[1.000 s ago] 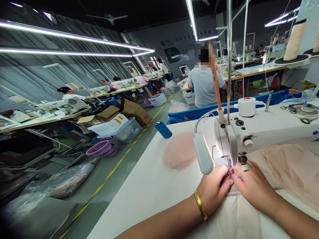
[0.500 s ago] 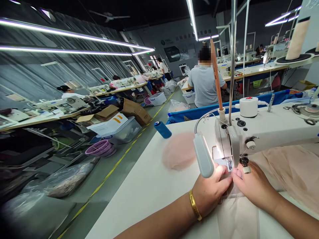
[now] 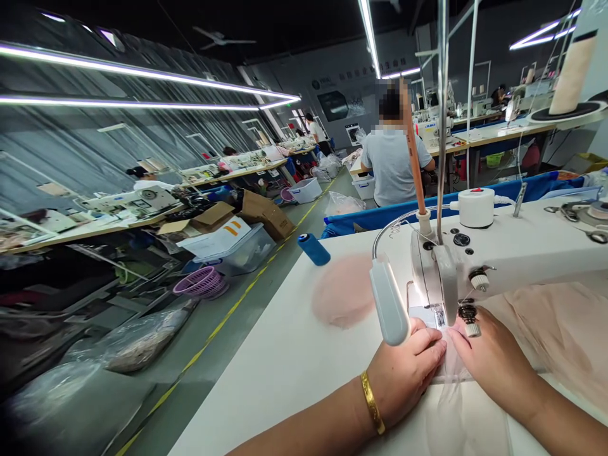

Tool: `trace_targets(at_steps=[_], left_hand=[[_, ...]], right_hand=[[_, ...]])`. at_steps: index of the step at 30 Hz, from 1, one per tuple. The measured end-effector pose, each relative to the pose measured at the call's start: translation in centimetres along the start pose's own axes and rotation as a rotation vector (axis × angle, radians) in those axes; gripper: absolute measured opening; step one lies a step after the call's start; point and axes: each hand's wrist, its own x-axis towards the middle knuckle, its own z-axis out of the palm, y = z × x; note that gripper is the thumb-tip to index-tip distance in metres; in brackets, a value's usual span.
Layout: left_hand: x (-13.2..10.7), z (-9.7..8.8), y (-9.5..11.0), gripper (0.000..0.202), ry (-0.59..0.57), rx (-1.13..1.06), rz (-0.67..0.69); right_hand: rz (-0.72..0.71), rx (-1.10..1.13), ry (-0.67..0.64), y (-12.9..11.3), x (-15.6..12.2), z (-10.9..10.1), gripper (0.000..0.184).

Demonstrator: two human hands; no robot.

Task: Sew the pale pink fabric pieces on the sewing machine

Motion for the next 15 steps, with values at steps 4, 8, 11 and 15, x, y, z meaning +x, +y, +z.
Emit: trace_targets(at_steps=[4,8,11,15], left_hand=[[0.1,-0.2,0.1,0.02,-0.009,0.009,-0.003],[0.1,-0.3,0.2,0.021,-0.003,0.007,0.002],[0.0,-0.4,0.2,0.019,-0.006,0.008,-0.01],[-0.1,-0.6,0.3,0.016,-0.013,0.04,-0.031]], right_hand=[[-0.254,-0.13,0.11,0.0,-0.5,-1.6,0.032],[-0.49,-0.172,0.011,-1.0,-0.3,-2.8,0.038],[-0.465,-0.199,-0.029,-1.1,-0.2,-2.6,0.038],[-0.427,-0.203,-0.039,-0.2,-0.4,-2.0,0.035]])
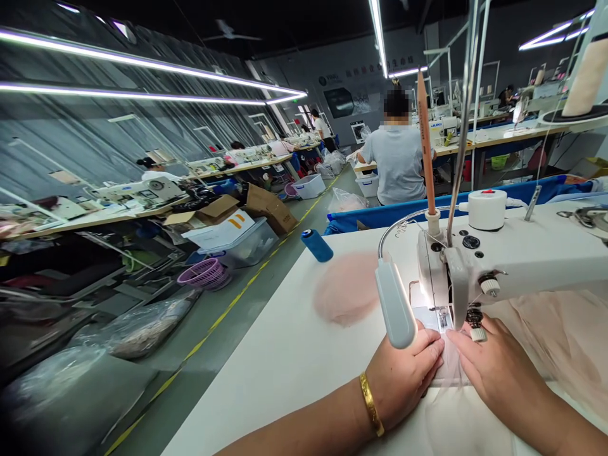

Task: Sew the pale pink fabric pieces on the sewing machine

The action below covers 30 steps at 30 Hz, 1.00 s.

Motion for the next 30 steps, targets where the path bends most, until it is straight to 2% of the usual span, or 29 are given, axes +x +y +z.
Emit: trace_targets(at_steps=[5,16,26,30], left_hand=[[0.1,-0.1,0.1,0.017,-0.025,0.031,-0.034],[0.5,0.8,-0.3,0.015,0.019,0.048,-0.053],[0.5,0.8,-0.3,0.011,-0.005,0.046,-0.044],[0.5,0.5,-0.5,0.009,-0.062,0.001,-0.06]], right_hand=[[0.056,0.001,0.045,0.5,-0.3,0.7,0.032],[0.06,0.06,0.169,0.6,1.1,0.2,0.034],[0.071,0.054,0.04,0.9,0.2,0.9,0.037],[-0.039,0.142,-0.041,1.0,-1.1,-0.1,0.031]])
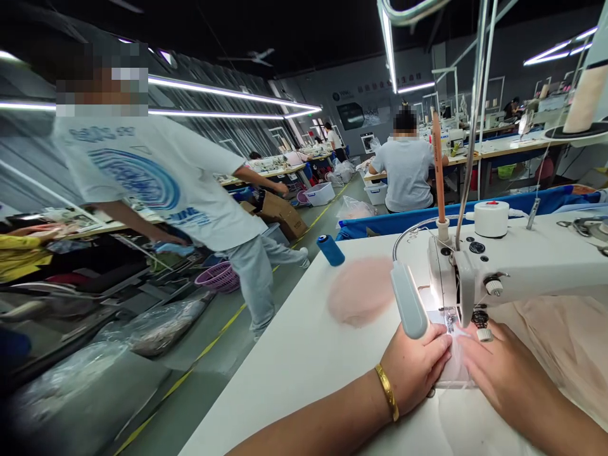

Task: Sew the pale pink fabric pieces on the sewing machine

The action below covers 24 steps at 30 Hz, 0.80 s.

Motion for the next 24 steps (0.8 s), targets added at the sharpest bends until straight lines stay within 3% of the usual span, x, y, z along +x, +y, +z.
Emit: trace_targets(at_steps=[1,4,6,8,11,15,18,24], left_hand=[[0.0,-0.1,-0.1,0.01,-0.026,-0.026,-0.01],[-0.1,-0.3,-0.7,0.019,-0.097,-0.111,-0.028],[-0.1,-0.4,-1.1,0.031,-0.125,-0.151,-0.031],[0.1,-0.3,-1.4,0.043,-0.148,-0.174,-0.04],[0.8,-0.1,-1.6,0.047,-0.174,-0.197,-0.059],[2.1,0.5,-1.2,0.021,-0.104,-0.231,-0.111],[2.7,0.9,-0.9,0.006,-0.022,-0.232,-0.132],[2.6,1.3,-1.0,0.019,0.047,-0.207,-0.098]], right_hand=[[-0.032,0.034,-0.045,-0.1,-0.3,-0.5,0.032],[-0.058,0.143,-0.205,-0.4,-1.0,-2.1,0.058],[-0.028,0.206,-0.25,-0.3,-1.0,-2.6,0.035],[0.034,0.265,-0.211,0.3,-0.7,-2.7,0.019],[0.219,0.404,-0.089,1.4,-0.1,-2.4,0.03],[0.43,0.617,-0.03,2.1,0.6,-2.2,0.04],[0.482,0.722,-0.026,1.5,1.0,-2.3,0.043],[0.514,0.851,0.011,0.3,1.4,-2.3,0.043]])
